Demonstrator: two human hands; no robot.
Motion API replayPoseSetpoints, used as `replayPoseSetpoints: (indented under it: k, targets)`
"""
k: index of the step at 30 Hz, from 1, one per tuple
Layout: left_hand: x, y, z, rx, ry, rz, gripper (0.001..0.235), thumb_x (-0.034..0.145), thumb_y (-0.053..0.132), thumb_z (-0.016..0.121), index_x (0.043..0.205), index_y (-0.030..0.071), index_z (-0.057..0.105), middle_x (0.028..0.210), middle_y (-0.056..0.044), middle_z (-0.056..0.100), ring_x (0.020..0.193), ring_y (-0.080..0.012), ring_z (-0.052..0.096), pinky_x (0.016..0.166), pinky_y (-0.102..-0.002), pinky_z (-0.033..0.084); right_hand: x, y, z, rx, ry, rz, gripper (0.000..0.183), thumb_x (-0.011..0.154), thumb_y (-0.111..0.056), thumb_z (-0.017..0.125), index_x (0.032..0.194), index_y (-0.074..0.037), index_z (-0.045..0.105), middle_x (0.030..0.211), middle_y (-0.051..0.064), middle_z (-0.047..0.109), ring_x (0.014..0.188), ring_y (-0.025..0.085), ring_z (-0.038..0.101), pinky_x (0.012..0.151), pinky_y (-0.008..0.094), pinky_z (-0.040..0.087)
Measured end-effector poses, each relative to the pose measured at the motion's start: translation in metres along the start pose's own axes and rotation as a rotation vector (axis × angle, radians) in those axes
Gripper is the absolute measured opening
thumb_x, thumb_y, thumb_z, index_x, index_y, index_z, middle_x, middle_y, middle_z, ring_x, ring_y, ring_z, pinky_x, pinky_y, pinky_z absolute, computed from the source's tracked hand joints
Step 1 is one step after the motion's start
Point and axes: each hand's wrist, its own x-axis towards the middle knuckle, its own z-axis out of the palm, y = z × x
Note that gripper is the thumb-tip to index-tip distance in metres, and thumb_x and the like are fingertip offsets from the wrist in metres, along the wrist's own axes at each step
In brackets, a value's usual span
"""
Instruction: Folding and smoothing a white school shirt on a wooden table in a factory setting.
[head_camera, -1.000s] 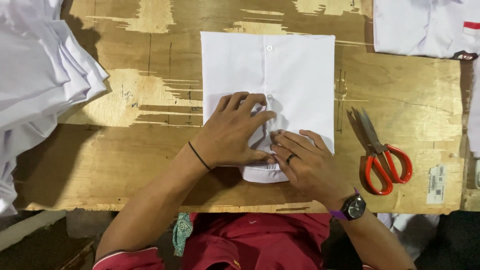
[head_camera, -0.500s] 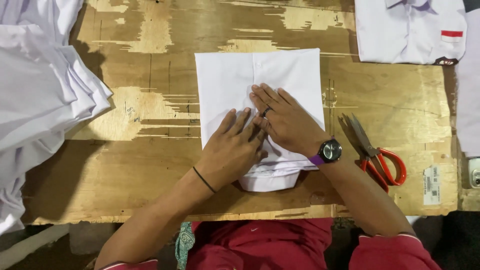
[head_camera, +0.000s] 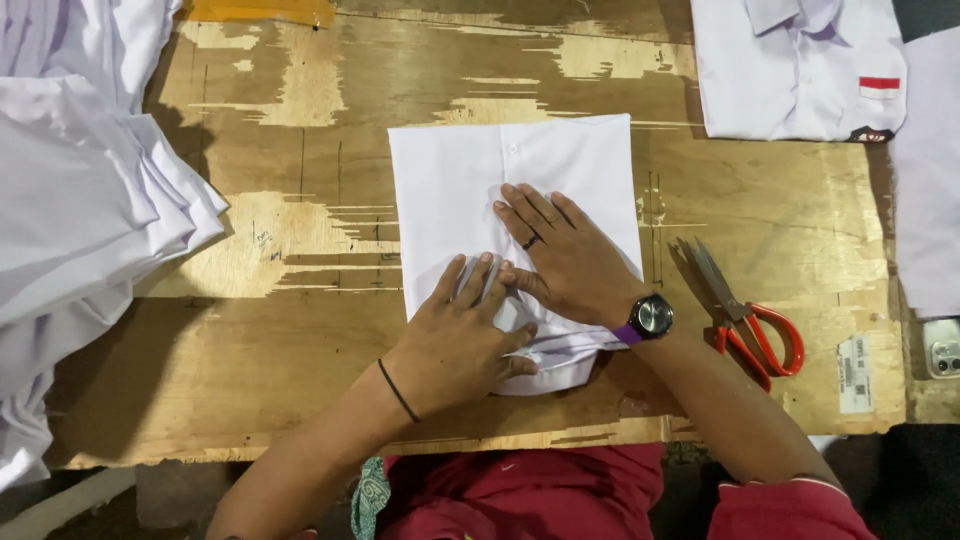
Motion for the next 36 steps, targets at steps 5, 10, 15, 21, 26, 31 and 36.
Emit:
replayPoseSetpoints:
  k: [5, 10, 15, 21, 26, 31, 36]
  targets:
    - [-0.002, -0.007, -0.049, -0.256, -0.146, -0.028, 0.049, 0.099, 0.058, 0.046, 0.112, 0.026, 0.081, 0.148, -0.027, 0.051, 0.146, -0.0496, 0.035, 0.122, -0.062, 0.018, 0.003, -0.001, -0.016, 0.123, -0.102, 0.033, 0.080, 0.105, -0.066, 0.023, 0.159, -0.008, 0.031, 0.167, 0.017, 0.029, 0.154, 0.032, 0.026, 0.125, 0.051, 0.018]
    - [-0.002, -0.054, -0.068, -0.403, 0.221, -0.041, 0.035, 0.103, 0.032, 0.051, 0.126, 0.019, 0.074, 0.137, -0.027, 0.063, 0.135, -0.0532, 0.047, 0.113, -0.067, 0.031, 0.007, 0.047, -0.036, 0.771, -0.117, 0.217, 0.068, 0.102, -0.056, 0.047, 0.147, -0.004, 0.053, 0.149, 0.024, 0.054, 0.139, 0.044, 0.047, 0.117, 0.058, 0.034]
    - [0.039, -0.120, -0.062, -0.236, 0.539, -0.389, 0.049, 0.109, 0.038, 0.042, 0.152, 0.015, 0.049, 0.161, -0.017, 0.037, 0.148, -0.0461, 0.024, 0.115, -0.066, 0.020, 0.025, 0.098, -0.039, 0.367, 0.457, 0.249, 0.043, 0.111, -0.022, 0.046, 0.136, 0.010, 0.063, 0.135, 0.027, 0.064, 0.127, 0.040, 0.058, 0.107, 0.047, 0.045]
    - [0.066, -0.159, -0.011, -0.036, 0.406, -0.521, 0.059, 0.107, 0.049, 0.036, 0.158, 0.020, 0.036, 0.167, -0.018, 0.024, 0.152, -0.0452, 0.013, 0.119, -0.065, 0.008, 0.028, 0.101, 0.005, 0.290, 0.115, 0.399, 0.055, 0.108, -0.043, 0.033, 0.153, -0.014, 0.049, 0.163, 0.008, 0.038, 0.152, 0.028, 0.025, 0.115, 0.056, 0.022]
    - [0.063, -0.164, -0.012, -0.122, 0.558, -0.460, 0.036, 0.102, 0.037, 0.055, 0.134, 0.021, 0.061, 0.157, -0.012, 0.041, 0.149, -0.0414, 0.024, 0.116, -0.063, 0.011, 0.026, 0.108, 0.007, 0.405, 0.292, 0.340, 0.051, 0.109, -0.036, 0.041, 0.144, -0.003, 0.057, 0.153, 0.015, 0.051, 0.145, 0.035, 0.038, 0.117, 0.051, 0.026]
    - [0.061, -0.171, -0.006, -0.191, 0.694, -0.408, 0.012, 0.099, 0.025, 0.069, 0.108, 0.018, 0.071, 0.143, -0.007, 0.060, 0.145, -0.0376, 0.036, 0.115, -0.062, 0.017, 0.020, 0.122, 0.015, 0.462, 0.459, 0.463, 0.057, 0.108, -0.045, 0.043, 0.131, 0.002, 0.068, 0.139, 0.022, 0.056, 0.132, 0.036, 0.049, 0.110, 0.050, 0.036]
    - [0.059, -0.174, -0.005, -0.261, 0.726, -0.355, 0.007, 0.102, 0.013, 0.052, 0.099, 0.014, 0.058, 0.137, -0.009, 0.064, 0.143, -0.0335, 0.041, 0.115, -0.059, 0.015, 0.019, 0.119, 0.006, 0.595, 0.490, 0.500, 0.024, 0.103, -0.025, 0.056, 0.111, -0.005, 0.066, 0.128, 0.013, 0.063, 0.125, 0.030, 0.056, 0.106, 0.045, 0.042]
